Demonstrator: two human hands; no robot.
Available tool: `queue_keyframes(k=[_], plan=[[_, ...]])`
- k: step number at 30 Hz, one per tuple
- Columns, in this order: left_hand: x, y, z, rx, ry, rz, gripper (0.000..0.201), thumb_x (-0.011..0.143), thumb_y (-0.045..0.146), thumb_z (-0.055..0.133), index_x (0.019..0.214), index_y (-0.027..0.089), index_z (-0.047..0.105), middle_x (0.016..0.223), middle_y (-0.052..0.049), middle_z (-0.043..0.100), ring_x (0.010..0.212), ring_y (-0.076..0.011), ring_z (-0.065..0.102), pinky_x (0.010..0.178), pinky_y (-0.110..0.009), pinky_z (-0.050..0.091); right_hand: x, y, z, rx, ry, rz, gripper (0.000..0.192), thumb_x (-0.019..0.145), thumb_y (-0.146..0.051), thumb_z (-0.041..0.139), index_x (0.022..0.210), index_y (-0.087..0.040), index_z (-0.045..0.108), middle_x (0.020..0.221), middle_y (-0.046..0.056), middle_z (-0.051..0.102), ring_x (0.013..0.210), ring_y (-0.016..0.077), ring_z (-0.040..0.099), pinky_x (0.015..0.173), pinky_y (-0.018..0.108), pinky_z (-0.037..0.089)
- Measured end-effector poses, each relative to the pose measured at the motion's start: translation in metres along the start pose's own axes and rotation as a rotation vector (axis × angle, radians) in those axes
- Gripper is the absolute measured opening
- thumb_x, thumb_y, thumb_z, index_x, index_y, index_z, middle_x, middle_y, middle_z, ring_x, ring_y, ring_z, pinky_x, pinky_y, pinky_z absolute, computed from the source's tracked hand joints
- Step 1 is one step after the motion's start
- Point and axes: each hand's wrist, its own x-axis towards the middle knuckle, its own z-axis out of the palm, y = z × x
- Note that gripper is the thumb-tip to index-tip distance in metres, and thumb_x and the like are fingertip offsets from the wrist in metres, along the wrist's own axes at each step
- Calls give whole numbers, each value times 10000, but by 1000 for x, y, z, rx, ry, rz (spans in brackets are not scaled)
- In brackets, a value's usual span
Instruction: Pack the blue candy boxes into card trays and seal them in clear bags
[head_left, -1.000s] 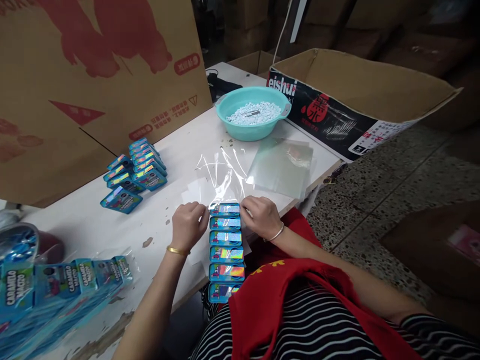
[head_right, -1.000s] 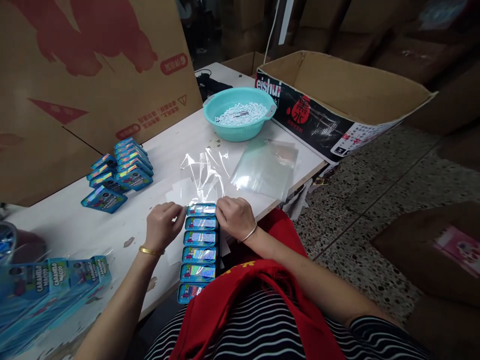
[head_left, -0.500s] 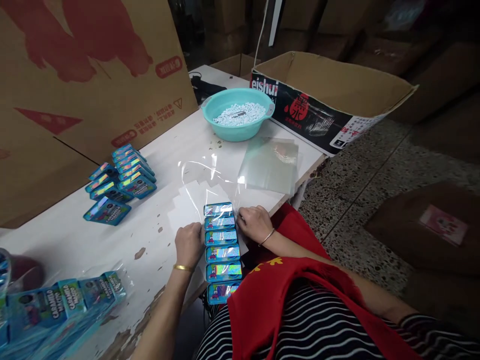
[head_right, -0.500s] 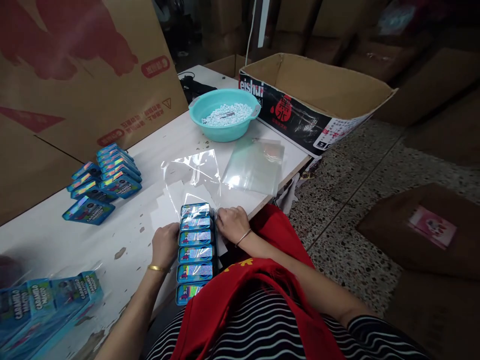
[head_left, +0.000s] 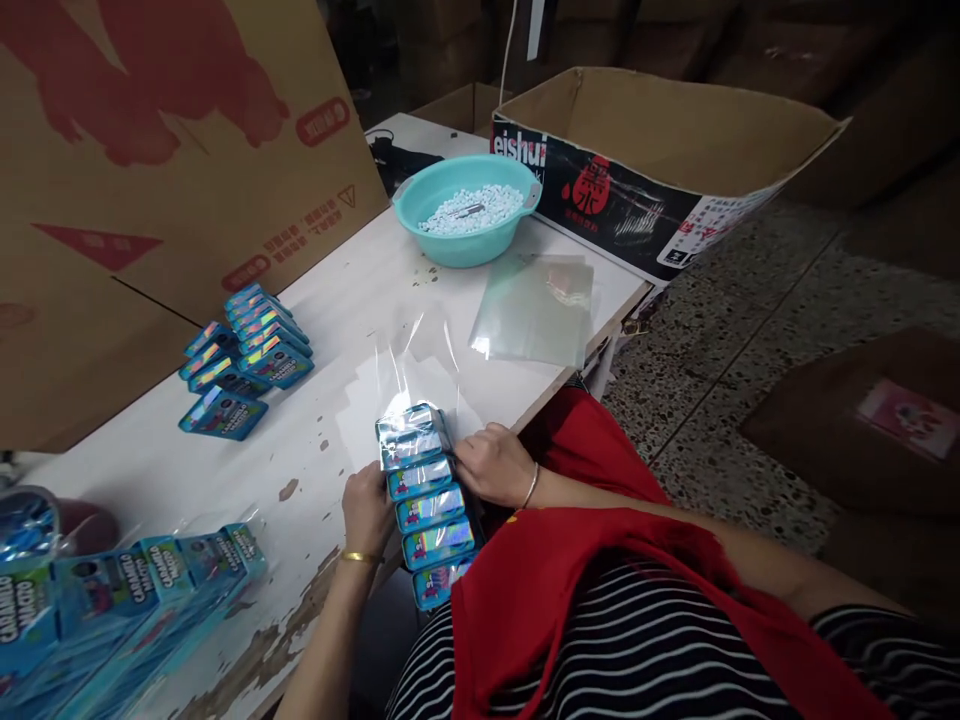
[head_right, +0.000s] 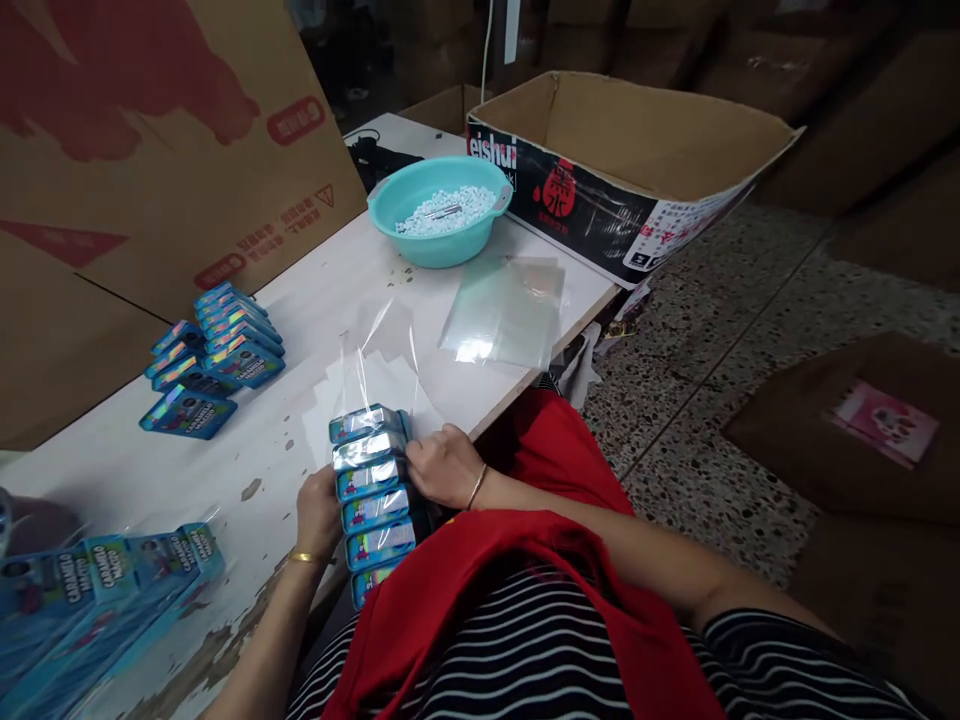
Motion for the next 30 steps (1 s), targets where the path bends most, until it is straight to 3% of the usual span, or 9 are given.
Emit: queue_keyframes(k=[8, 14, 18, 20, 22, 24, 27, 30], plan=[[-44, -1, -15, 104, -97, 367, 268, 880, 212, 414, 628, 167, 494, 625, -49, 550, 597, -185, 468, 589, -304, 289, -25, 8, 8, 2, -82, -97, 198, 869, -214, 443, 841, -128, 619, 784, 65, 658, 671, 167, 574, 607, 318, 277], [-96, 17, -16, 28, -193, 475, 260, 883, 187, 414, 643, 170, 513, 648, -43, 581, 634, -188, 510, 624, -335, 335, -41, 8, 15, 31, -239, -417, 153, 804, -218, 513, 724, -137, 615, 673, 51, 646, 596, 145, 552, 544, 290, 247], [-140, 30, 1, -169, -99, 554, 432, 969, 175, 243, 657, 192, 542, 581, -10, 588, 580, -144, 545, 632, -317, 414, -55, 3, 21, 139, -377, -649, 184, 800, -214, 541, 638, -141, 590, 614, 41, 631, 561, 130, 535, 508, 278, 213], [-152, 37, 3, -177, -52, 541, 499, 985, 187, 192, 617, 202, 530, 516, -1, 549, 525, -136, 520, 610, -306, 421, -59, 2, 21, 188, -402, -679, 187, 791, -193, 538, 616, -143, 580, 595, 38, 622, 551, 126, 523, 505, 269, 210], [-151, 49, -1, -138, -44, 485, 472, 983, 233, 247, 592, 200, 508, 522, -9, 534, 545, -147, 509, 637, -319, 418, -57, 3, 17, 208, -375, -616, 158, 754, -191, 548, 606, -146, 582, 585, 43, 615, 543, 132, 510, 509, 267, 202], [-132, 67, -5, -99, -2, 410, 415, 958, 251, 329, 579, 183, 482, 541, -16, 522, 558, -148, 490, 629, -324, 387, -44, 11, 9, 218, -266, -441, 156, 745, -214, 535, 611, -151, 584, 605, 51, 620, 551, 139, 503, 526, 273, 201], [-78, 100, 4, -26, 98, 265, 335, 925, 224, 407, 611, 164, 508, 581, -24, 546, 583, -152, 504, 608, -325, 334, -5, 35, -6, 262, -40, -80, 257, 836, -279, 452, 643, -163, 574, 660, 52, 622, 606, 147, 507, 559, 277, 226], [-27, 131, 23, -29, 6, 212, 226, 910, 214, 469, 734, 160, 601, 710, -48, 631, 680, -178, 577, 623, -316, 352, 30, 70, -14, 314, 77, 169, 160, 838, -287, 484, 792, -180, 594, 707, 41, 615, 668, 160, 517, 586, 269, 263]])
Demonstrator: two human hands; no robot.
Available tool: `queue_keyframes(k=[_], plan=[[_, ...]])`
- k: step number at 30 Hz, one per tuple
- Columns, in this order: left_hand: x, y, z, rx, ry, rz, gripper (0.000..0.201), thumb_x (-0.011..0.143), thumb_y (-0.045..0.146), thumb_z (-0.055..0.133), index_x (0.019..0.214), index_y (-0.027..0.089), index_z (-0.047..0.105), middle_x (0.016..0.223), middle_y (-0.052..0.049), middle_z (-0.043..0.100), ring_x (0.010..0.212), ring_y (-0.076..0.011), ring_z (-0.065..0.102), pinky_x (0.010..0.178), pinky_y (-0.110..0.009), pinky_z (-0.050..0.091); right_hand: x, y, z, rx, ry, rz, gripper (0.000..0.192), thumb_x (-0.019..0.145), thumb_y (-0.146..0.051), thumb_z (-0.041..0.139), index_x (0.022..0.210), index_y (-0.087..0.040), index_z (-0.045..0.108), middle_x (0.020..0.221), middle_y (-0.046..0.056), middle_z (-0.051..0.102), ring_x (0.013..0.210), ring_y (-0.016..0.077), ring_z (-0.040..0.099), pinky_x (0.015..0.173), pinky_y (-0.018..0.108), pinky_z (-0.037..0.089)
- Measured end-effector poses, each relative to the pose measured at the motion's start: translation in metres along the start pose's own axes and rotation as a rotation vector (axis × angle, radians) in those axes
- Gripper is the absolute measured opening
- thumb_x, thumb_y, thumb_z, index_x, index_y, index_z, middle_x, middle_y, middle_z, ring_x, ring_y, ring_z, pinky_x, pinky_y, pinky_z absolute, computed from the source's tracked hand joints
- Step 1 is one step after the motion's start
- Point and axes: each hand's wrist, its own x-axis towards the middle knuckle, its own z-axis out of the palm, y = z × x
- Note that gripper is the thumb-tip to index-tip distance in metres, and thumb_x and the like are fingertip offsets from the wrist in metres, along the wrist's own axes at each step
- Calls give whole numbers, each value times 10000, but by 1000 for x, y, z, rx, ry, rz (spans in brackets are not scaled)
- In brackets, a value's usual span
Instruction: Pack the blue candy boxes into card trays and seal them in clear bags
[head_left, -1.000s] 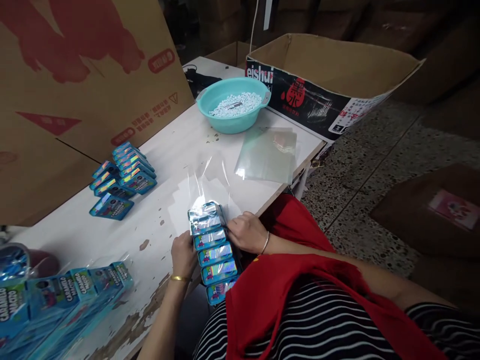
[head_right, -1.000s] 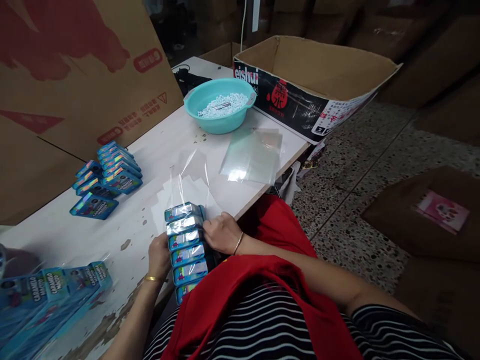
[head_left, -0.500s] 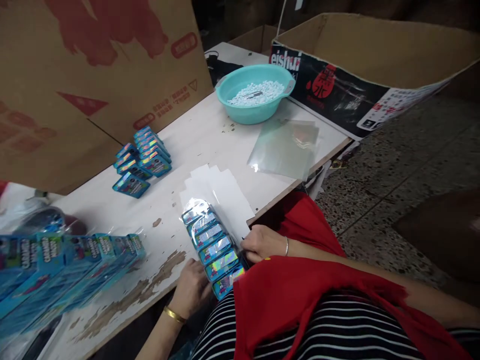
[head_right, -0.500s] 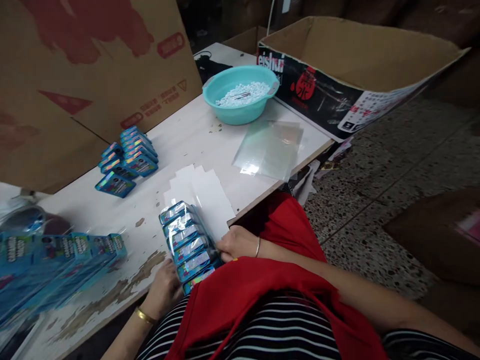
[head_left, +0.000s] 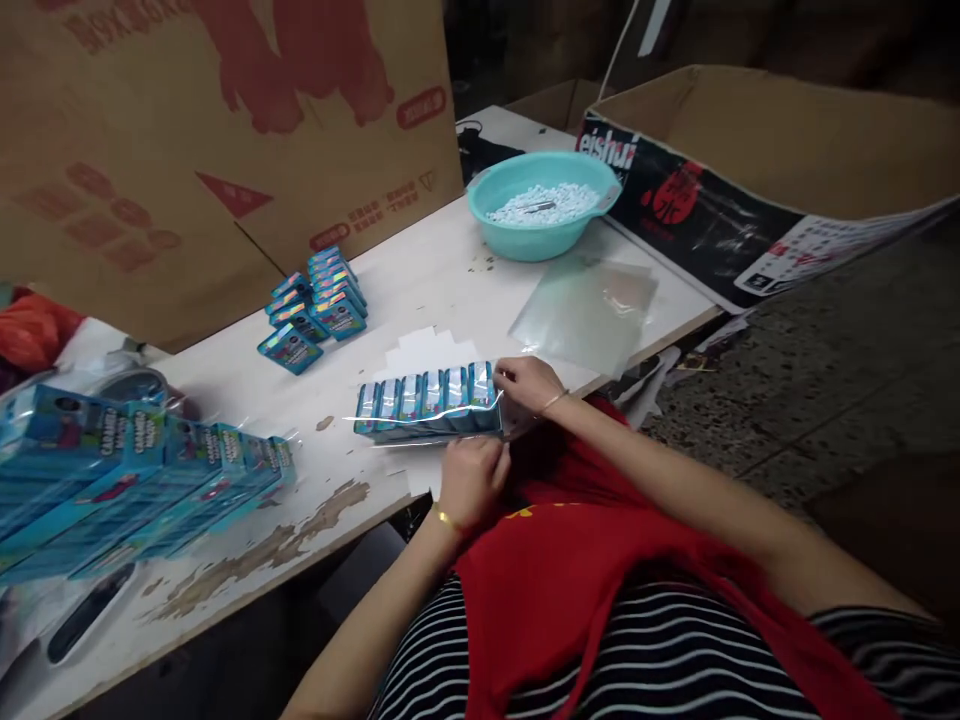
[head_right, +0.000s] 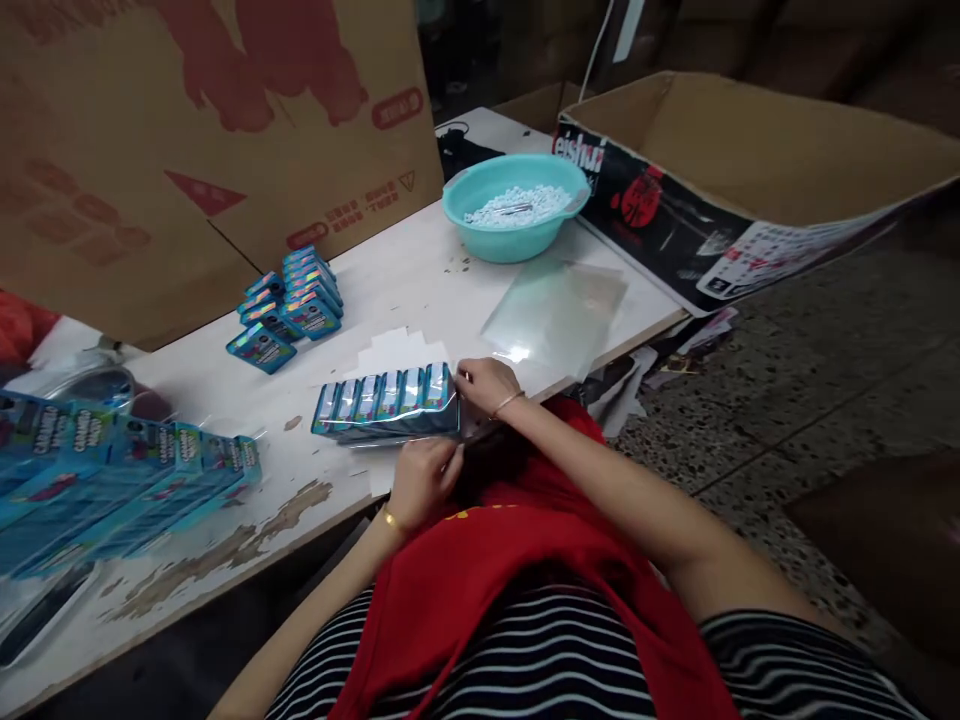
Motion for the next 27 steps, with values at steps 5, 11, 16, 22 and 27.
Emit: queue_keyframes(k=[5, 11, 16, 22, 27], plan=[[11, -24, -22, -287, 418, -72, 185, 877, 271, 580, 1033, 177, 610, 936, -53, 640, 845, -157, 586, 763, -269, 439, -2, 29, -7, 645, 195, 258, 361, 903, -517, 379, 867, -178, 494, 700, 17, 565, 643, 145, 529, 621, 257, 382], [-26, -109, -53, -667, 661, -755, 633, 835, 649, 457, 1125, 110, 618, 1158, -153, 588, 1090, -263, 531, 970, -394, 383, -39, -8, 8, 894, 188, 119, 486, 799, -613, 536, 657, -184, 357, 620, -41, 304, 591, 99, 318, 584, 243, 290], [-34, -118, -42, -961, 433, -649, 541, 809, 599, 551, 1021, 119, 683, 1026, -110, 656, 1031, -246, 565, 951, -348, 414, -36, -13, 15, 1010, 184, 166, 469, 783, -583, 564, 648, -181, 366, 644, -30, 350, 628, 107, 326, 604, 248, 292], [-32, -105, -50, -961, 406, -619, 391, 750, 452, 683, 996, 149, 701, 1053, -80, 661, 1036, -234, 562, 894, -303, 435, -29, -11, 3, 1189, 131, 355, 515, 648, -597, 684, 653, -185, 375, 659, -27, 436, 631, 113, 421, 598, 244, 363], [-24, -103, -50, -986, 432, -650, 408, 707, 439, 725, 995, 150, 696, 997, -71, 671, 961, -218, 582, 843, -290, 442, -25, -15, -6, 1270, 103, 447, 577, 544, -609, 749, 653, -175, 384, 666, -32, 459, 646, 103, 460, 607, 229, 381]])
